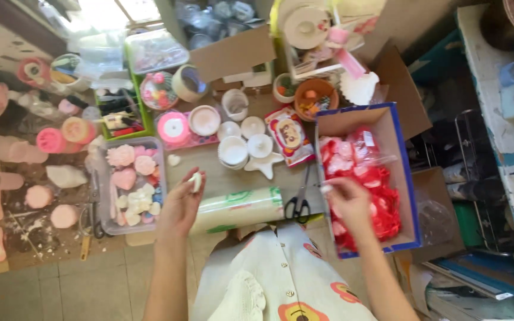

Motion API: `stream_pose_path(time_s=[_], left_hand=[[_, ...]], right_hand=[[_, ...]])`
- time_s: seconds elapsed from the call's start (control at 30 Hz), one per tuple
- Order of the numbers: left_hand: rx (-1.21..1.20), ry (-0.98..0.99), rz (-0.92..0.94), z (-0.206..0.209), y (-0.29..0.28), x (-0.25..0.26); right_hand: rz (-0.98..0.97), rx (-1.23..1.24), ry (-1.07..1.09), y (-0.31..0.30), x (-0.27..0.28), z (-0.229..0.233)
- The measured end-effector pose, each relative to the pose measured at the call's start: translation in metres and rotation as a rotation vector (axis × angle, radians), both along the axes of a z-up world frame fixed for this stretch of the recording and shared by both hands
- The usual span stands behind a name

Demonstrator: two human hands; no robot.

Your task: The person prepares decorative candles by cutting plastic wrap with scissors and attaching small wax ornaments to the wrapped items by hand.

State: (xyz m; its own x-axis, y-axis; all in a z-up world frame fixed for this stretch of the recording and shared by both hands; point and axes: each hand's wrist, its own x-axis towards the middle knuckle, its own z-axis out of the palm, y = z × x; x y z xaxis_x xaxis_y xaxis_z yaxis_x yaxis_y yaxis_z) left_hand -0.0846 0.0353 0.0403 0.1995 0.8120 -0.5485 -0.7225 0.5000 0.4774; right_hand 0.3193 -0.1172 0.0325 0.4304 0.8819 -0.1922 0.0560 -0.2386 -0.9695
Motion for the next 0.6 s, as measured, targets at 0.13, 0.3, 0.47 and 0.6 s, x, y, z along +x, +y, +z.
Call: stream_pose_path(time_s=[0.13,0.3,0.47,0.6], left_hand=[[-0.066,-0.068,0.009,-0.031,0.005,-0.030],[-0.182,-0.152,-0.067,-0.033,0.015,-0.044],[-0.196,-0.105,-0.183,-0.041,0.012,-0.040],[-0.173,-0.086,-0.315,-0.047,0.013,-0.020]], right_hand=[[0.512,-0.005,-0.599,0.019,-0.121,-0.006],[0.523,-0.068,-0.830,0.024,-0.168,-0.035],[0.453,0.051,-0.938,0.029,-0.185,-0.043],[0.386,0.016,-0.961,0.035,-0.182,-0.065]])
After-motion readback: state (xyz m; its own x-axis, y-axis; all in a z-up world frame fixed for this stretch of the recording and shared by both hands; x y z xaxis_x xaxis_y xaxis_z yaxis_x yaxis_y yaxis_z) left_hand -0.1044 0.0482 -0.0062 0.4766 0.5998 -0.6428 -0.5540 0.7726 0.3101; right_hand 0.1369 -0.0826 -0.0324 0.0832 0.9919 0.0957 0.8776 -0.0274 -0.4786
